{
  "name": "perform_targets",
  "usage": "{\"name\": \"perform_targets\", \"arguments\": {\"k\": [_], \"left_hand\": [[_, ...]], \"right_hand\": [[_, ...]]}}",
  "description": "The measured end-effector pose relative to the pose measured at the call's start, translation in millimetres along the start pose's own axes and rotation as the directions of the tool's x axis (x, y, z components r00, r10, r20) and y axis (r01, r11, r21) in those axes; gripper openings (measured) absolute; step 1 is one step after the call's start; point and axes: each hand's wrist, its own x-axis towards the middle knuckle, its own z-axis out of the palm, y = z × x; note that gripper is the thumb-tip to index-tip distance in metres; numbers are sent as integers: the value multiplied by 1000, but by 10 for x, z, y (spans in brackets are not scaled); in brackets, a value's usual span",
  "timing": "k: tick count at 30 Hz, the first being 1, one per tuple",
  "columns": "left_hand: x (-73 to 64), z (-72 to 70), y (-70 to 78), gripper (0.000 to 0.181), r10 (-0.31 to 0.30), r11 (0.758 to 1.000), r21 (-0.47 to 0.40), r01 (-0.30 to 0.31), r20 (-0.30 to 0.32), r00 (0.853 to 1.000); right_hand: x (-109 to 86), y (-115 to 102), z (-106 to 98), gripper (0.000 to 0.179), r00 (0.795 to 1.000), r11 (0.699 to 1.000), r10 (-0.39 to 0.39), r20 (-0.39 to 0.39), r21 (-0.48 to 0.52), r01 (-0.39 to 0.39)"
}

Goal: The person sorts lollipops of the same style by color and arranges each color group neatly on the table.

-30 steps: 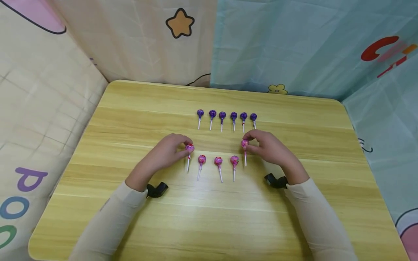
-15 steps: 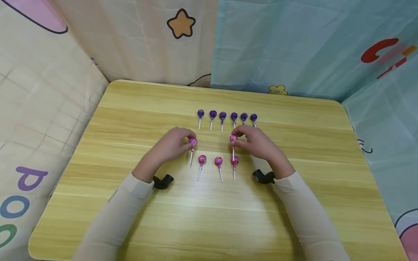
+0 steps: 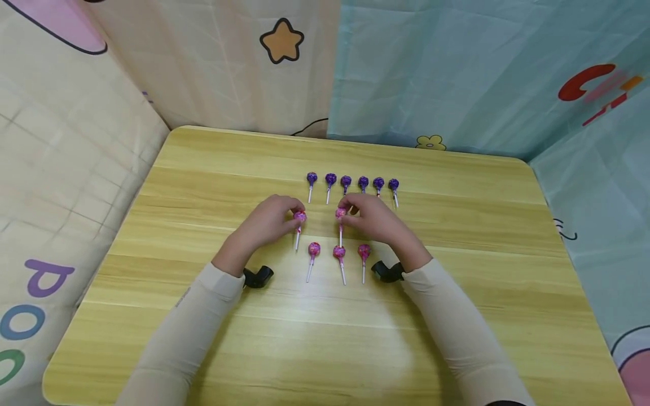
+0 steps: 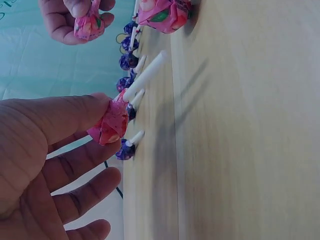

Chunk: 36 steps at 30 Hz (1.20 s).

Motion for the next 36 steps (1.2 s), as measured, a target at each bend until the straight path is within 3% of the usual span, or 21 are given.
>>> {"name": "perform_targets", "arguments": {"k": [13,22,36], "left_hand": [[114,65,-19,23,-21,999,40,20,8,1000],[190,88,-29,25,-36,998,53,34,22,999],[270,159,-55,25,-74,996,53,72,41,996]], "right_hand": [[230,-44,299,11,997,995,79,17,62,-79],[284,-75,363,12,993,991,120,9,59,-121],[338,-47,404,11,993,992,121,3,36,-121]]}}
